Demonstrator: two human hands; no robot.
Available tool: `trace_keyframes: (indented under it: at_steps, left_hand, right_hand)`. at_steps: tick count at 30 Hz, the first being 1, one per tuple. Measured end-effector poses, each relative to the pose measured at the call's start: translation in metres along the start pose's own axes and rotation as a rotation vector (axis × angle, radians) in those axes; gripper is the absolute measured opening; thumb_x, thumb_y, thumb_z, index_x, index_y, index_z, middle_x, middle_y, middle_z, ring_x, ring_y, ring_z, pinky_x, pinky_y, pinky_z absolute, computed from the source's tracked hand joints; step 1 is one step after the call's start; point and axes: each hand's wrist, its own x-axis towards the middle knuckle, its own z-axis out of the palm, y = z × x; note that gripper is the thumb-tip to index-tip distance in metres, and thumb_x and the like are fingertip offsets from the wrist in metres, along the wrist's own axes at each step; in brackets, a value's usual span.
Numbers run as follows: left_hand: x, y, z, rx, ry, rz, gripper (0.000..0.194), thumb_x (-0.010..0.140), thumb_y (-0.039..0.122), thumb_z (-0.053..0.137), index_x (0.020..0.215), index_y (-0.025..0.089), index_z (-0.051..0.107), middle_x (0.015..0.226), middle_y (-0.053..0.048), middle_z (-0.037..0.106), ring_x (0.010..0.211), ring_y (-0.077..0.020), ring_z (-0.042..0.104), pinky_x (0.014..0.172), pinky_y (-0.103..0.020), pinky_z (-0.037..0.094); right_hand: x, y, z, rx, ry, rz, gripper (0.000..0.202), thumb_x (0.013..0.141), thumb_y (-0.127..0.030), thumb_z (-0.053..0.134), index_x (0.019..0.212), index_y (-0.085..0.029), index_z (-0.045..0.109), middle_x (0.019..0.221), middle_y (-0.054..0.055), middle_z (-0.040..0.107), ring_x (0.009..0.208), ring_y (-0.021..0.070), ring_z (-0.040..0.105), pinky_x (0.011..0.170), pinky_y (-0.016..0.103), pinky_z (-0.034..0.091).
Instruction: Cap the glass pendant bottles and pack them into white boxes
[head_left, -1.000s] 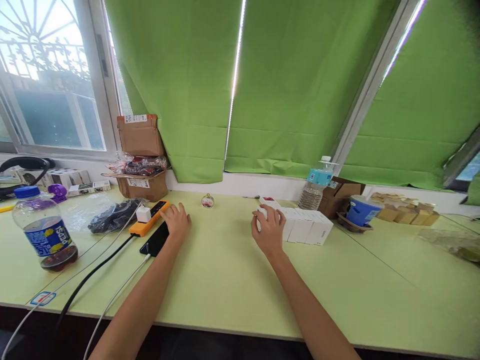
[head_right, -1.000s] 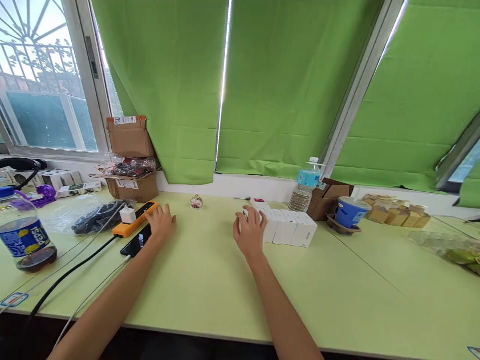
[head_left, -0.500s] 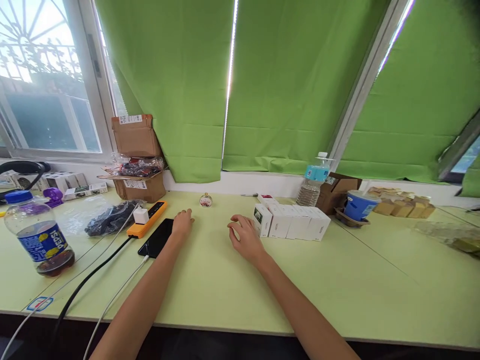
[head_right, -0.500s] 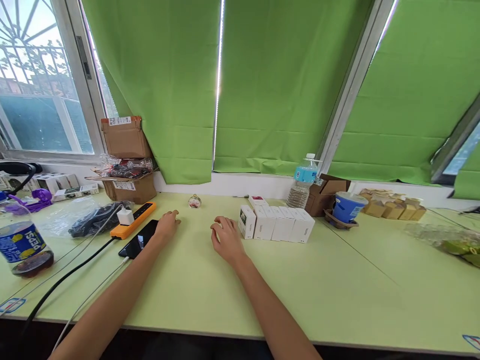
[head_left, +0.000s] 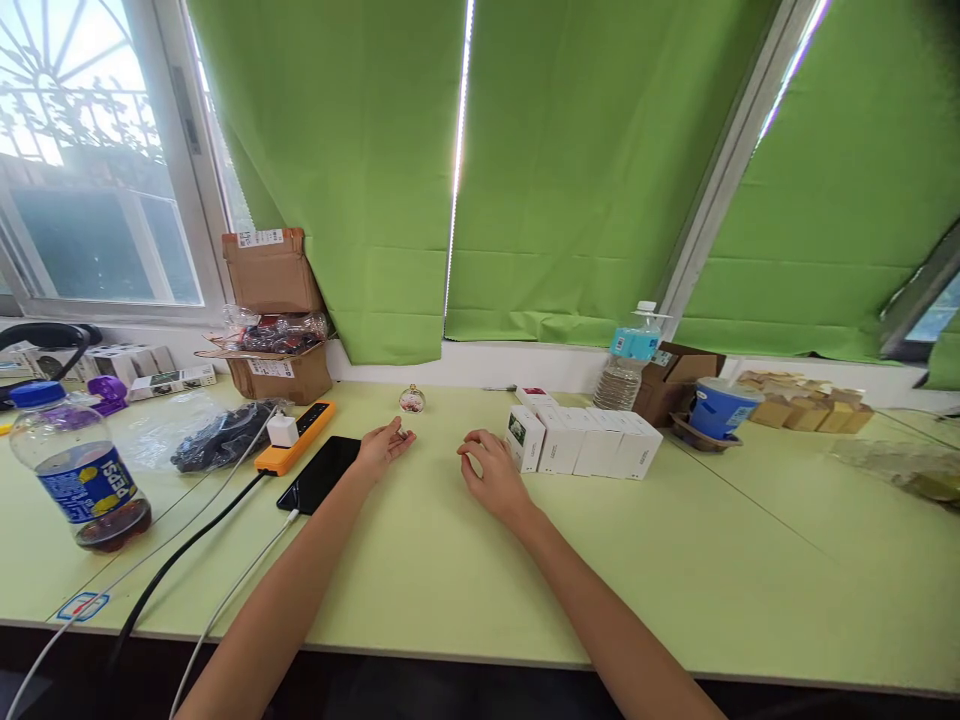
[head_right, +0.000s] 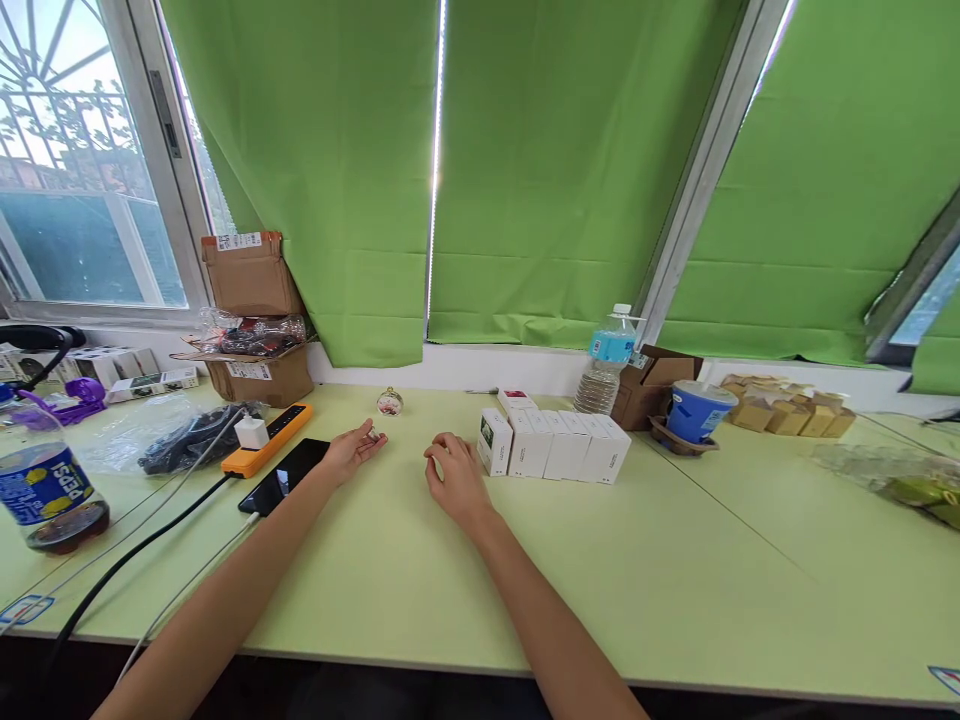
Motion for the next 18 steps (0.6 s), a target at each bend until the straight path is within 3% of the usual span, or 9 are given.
trace_keyframes:
  at_steps: [9,13,18]
  left_hand:
    - [-0.0021,0.0104,0.0011,-0.180,0.059,-0.113,0.032,0.081,0.040,0.072,0.082,0.011,0.057,0.079,-0.012,0.067,0.069,-0.0140,0.067,0.059,-0.022,0.060]
    - [-0.0044,0.0108,0.0042,-0.165,0.045,-0.117,0.042,0.078,0.052,0.070,0.084,0.011,0.060,0.076,-0.010,0.065,0.054,-0.0079,0.058,0.043,-0.016,0.048]
    - [-0.0056,0.0073,0.0073,-0.160,-0.010,-0.133,0.052,0.078,0.064,0.063,0.084,0.012,0.059,0.063,-0.001,0.053,0.046,-0.0044,0.045,0.034,-0.013,0.030]
  right_hand:
    - [-0.0011,-0.0020,-0.0022,0.035,-0.034,0.007,0.018,0.087,-0.014,0.049,0.095,-0.023,0.063,0.103,0.006,0.060,0.094,0.0216,0.059,0.088,0.041,0.043]
    - [-0.0014,0.0014,0.0018,0.065,-0.056,0.003,0.018,0.086,-0.014,0.049,0.093,-0.024,0.062,0.101,0.005,0.060,0.090,0.0202,0.060,0.086,0.039,0.044]
    - [-0.0027,0.0034,0.0065,0.090,-0.075,0.014,0.018,0.087,-0.014,0.049,0.094,-0.023,0.062,0.101,0.005,0.059,0.089,0.0185,0.060,0.087,0.038,0.044]
